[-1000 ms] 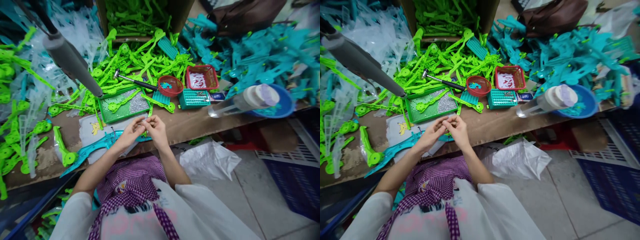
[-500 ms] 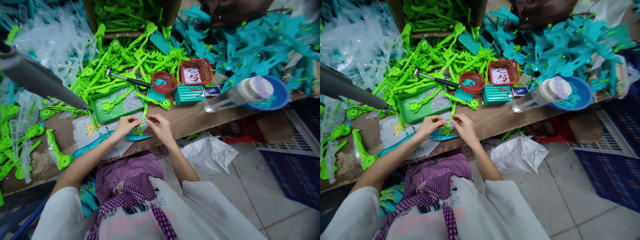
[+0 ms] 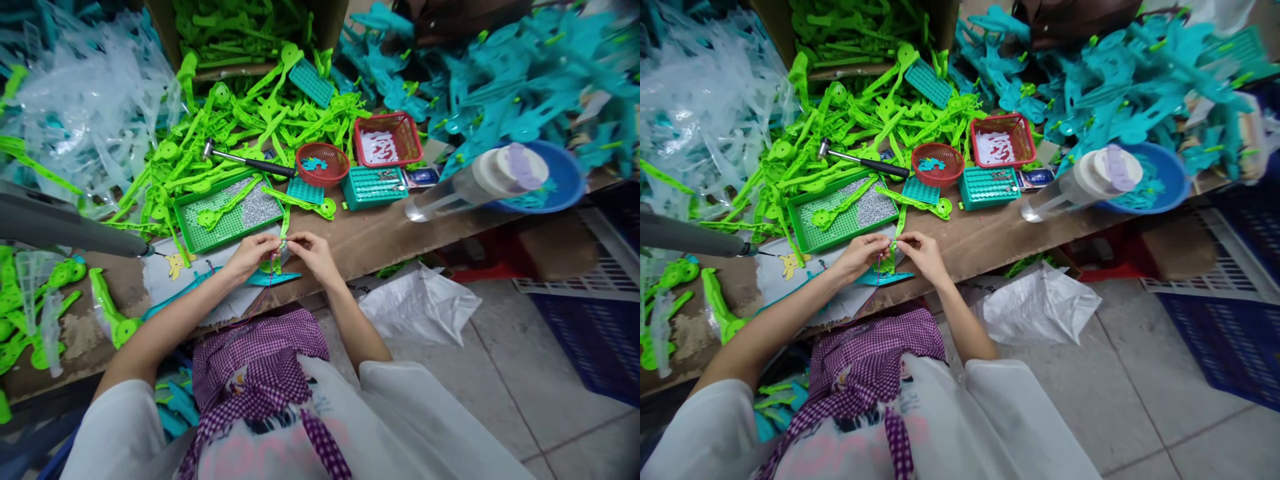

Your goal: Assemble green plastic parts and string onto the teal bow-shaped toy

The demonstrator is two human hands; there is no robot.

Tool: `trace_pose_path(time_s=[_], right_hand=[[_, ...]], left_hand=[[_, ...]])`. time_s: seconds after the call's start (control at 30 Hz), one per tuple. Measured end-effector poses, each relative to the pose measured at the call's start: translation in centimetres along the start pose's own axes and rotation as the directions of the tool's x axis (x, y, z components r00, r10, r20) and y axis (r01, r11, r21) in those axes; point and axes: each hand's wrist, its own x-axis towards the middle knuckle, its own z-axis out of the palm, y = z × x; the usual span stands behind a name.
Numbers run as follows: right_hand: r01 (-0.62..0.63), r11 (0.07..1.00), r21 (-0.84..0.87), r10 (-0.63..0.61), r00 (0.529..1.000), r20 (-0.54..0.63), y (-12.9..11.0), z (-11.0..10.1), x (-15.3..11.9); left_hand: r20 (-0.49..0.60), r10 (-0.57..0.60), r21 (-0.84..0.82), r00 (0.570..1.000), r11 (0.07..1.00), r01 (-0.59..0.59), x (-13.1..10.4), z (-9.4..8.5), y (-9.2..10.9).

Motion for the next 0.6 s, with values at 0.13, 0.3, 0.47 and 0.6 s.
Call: trace_pose_path(time_s=[0.13, 0.3, 0.47, 0.6], right_hand=[[-0.041, 0.991, 0.128, 0.04, 0.999, 0.012, 0.2, 0.3, -0.1], [-0.169, 0.967, 0.191, 0.15, 0.983, 0.108, 0.1, 0.0, -0.4], [-0.173, 0.951, 0.256, 0.143, 0.981, 0.129, -0.1, -0.6, -0.5], [-0.146, 0.943, 0.3, 0.118, 0.987, 0.111, -0.2, -0.6, -0.7]], left_hand=[[-0.018, 0.193, 0.323, 0.981, 0.93, -0.177, -0.6, -0.7, -0.2], [0.232, 0.518, 0.721, 0.823, 0.476, -0.503, -1.2, -1.0, -0.3], [0.296, 0.591, 0.741, 0.75, 0.353, -0.571, -1.0, -1.0, -0.4], [0.265, 0.631, 0.678, 0.729, 0.415, -0.606, -1.3, -0.7, -0.2]])
